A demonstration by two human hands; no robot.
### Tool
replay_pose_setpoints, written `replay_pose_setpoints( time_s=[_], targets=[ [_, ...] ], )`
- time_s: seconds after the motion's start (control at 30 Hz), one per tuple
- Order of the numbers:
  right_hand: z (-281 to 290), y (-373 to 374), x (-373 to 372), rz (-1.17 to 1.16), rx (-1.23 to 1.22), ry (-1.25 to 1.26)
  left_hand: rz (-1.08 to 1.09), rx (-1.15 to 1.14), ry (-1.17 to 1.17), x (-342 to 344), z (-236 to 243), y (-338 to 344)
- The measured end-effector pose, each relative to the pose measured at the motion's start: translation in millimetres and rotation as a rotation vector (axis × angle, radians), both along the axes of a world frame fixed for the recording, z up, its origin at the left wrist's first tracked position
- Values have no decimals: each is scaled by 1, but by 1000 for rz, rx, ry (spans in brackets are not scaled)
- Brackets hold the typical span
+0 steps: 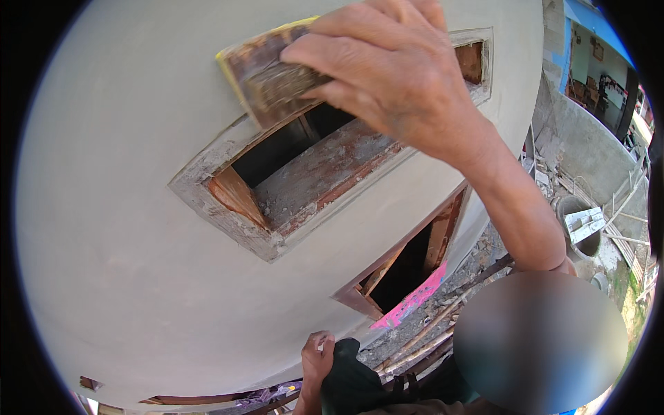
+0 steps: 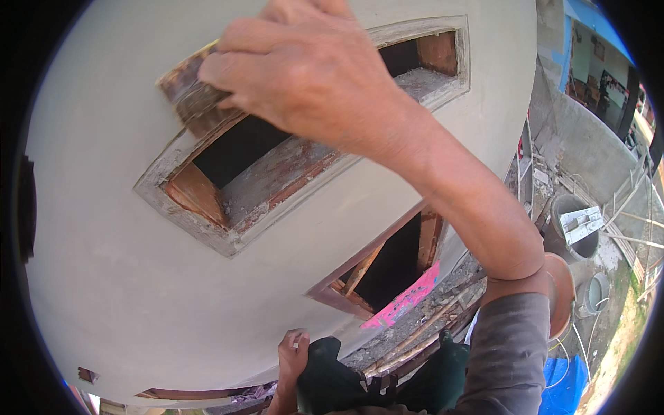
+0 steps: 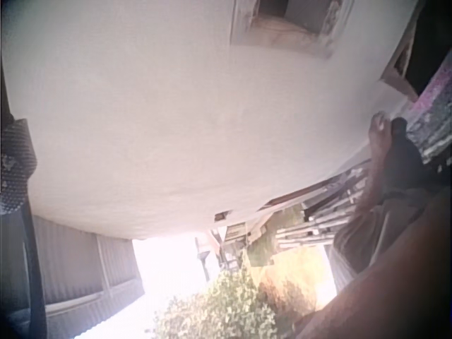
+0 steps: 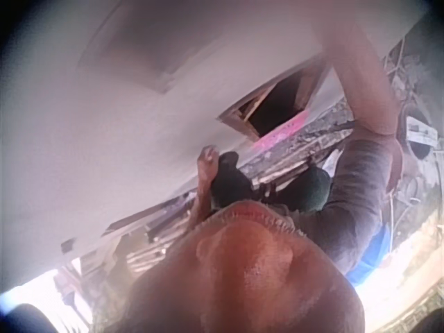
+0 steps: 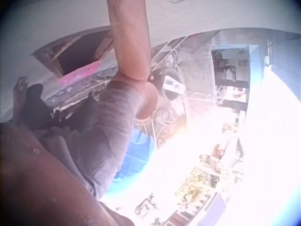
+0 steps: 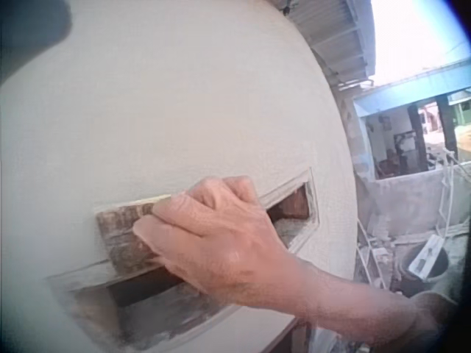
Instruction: The person applies plaster to the exterior wall around a window opening using a trowel, then smooths the surface. They use a brush to apply a liquid to the window frame and a sanding block to smooth the plastered area.
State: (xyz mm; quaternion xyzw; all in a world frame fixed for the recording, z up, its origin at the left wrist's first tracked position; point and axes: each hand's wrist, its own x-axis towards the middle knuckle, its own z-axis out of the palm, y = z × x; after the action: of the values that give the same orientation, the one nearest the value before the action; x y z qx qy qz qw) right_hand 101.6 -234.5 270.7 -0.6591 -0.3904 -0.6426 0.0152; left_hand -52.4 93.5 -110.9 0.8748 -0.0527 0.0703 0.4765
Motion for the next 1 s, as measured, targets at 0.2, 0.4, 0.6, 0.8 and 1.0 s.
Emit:
replay_pose_setpoints(
  time_s=[0.2,0.4,0.6,0.8,1.0],
  targets=[
    [-2,-29,-10,-315,117,86,4,-21,-27,0,-5,20],
    [-1,66,-15,143,106,-150,-13,-39,25,6,-17,22],
    [-9,55,-12,38,204,-111,-44,-71,38,3,-15,27],
    [-6,-123,20,-15,919,374,50,-154,95,-12,3,36],
    [-24,80,-4,53,584,-27,-24,1,58,5,-6,36]
  ],
)
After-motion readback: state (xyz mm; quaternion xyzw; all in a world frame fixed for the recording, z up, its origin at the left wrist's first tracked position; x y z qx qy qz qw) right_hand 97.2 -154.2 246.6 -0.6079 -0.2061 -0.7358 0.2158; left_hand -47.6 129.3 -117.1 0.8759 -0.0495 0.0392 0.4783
